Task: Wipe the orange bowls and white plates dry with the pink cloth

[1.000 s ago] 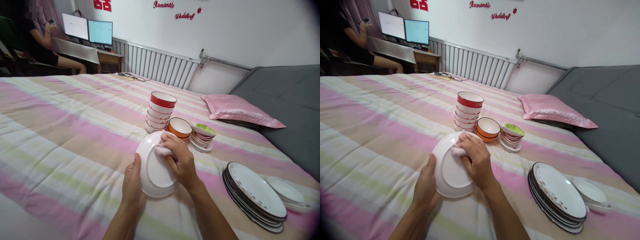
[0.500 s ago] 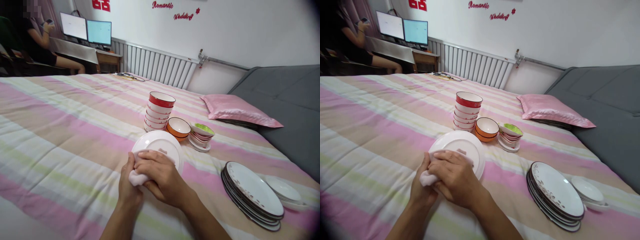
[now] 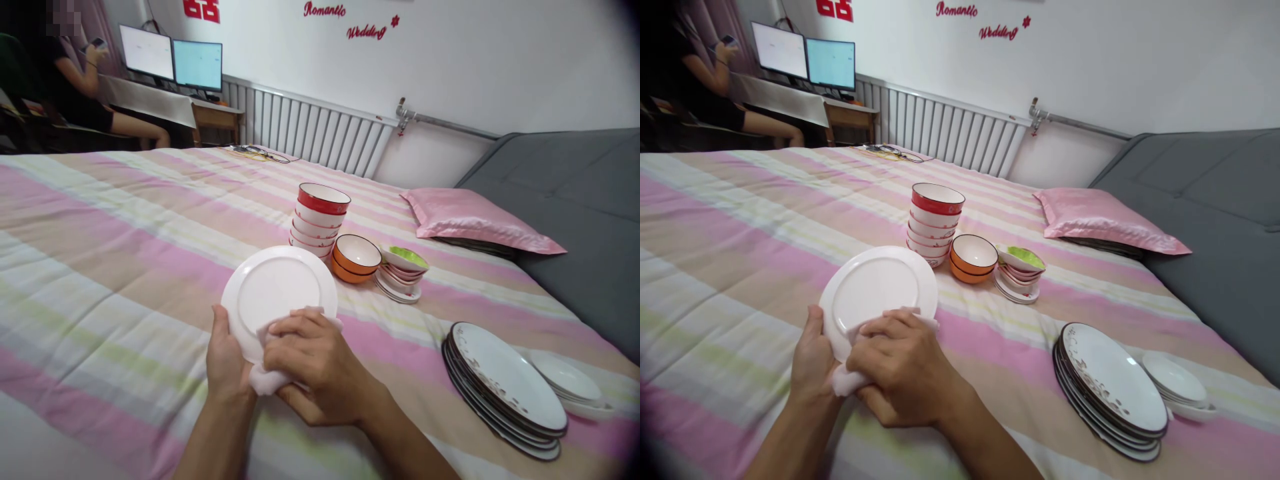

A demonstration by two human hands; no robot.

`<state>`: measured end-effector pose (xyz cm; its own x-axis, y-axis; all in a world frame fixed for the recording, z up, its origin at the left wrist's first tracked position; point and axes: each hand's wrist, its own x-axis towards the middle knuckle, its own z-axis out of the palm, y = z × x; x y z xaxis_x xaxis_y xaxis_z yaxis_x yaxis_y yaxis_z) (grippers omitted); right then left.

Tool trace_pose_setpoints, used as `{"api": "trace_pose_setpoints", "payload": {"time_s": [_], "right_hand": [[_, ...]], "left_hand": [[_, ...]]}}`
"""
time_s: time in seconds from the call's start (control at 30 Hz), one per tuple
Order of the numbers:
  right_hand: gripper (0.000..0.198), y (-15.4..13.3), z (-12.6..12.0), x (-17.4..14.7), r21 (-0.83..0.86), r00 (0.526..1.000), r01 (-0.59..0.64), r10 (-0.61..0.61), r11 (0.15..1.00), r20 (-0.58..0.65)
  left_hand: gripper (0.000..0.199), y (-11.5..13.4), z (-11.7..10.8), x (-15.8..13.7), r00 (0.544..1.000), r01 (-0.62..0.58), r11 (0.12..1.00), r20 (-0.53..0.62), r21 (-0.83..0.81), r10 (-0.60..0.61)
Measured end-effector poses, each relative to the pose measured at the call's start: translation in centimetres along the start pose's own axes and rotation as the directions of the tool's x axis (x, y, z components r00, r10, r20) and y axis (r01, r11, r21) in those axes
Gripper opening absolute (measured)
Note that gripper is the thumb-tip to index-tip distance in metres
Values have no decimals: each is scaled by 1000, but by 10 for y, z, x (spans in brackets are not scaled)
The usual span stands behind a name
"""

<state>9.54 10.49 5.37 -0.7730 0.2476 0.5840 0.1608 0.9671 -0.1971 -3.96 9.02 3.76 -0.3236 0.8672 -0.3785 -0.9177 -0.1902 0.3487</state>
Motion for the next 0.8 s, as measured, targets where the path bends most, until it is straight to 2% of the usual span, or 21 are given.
{"api": "trace_pose_setpoints", "payload": {"time_s": [0.2, 0.3, 0.43, 0.53, 0.8], "right_hand": [[19, 12, 0, -2, -63, 982, 4, -16, 998, -190], [23, 17, 0, -3, -112, 958, -83, 48, 990, -284], [28, 21, 2, -4, -86, 910, -215, 167, 973, -380], [33, 24, 1, -5, -25, 861, -295, 254, 955, -440], [47, 36, -7, -12, 256, 682, -465, 527, 848, -506]], "left_hand": [[57, 5, -2, 3, 993, -87, 995, -85, -49, 83], [54, 6, -1, 3, 987, -139, 990, -81, -12, 138], [50, 3, 3, -1, 984, -148, 987, -90, 65, 154], [49, 0, 6, -5, 981, -169, 979, -77, 112, 178], [41, -6, 2, -14, 988, -156, 951, 30, 267, 153]]}}
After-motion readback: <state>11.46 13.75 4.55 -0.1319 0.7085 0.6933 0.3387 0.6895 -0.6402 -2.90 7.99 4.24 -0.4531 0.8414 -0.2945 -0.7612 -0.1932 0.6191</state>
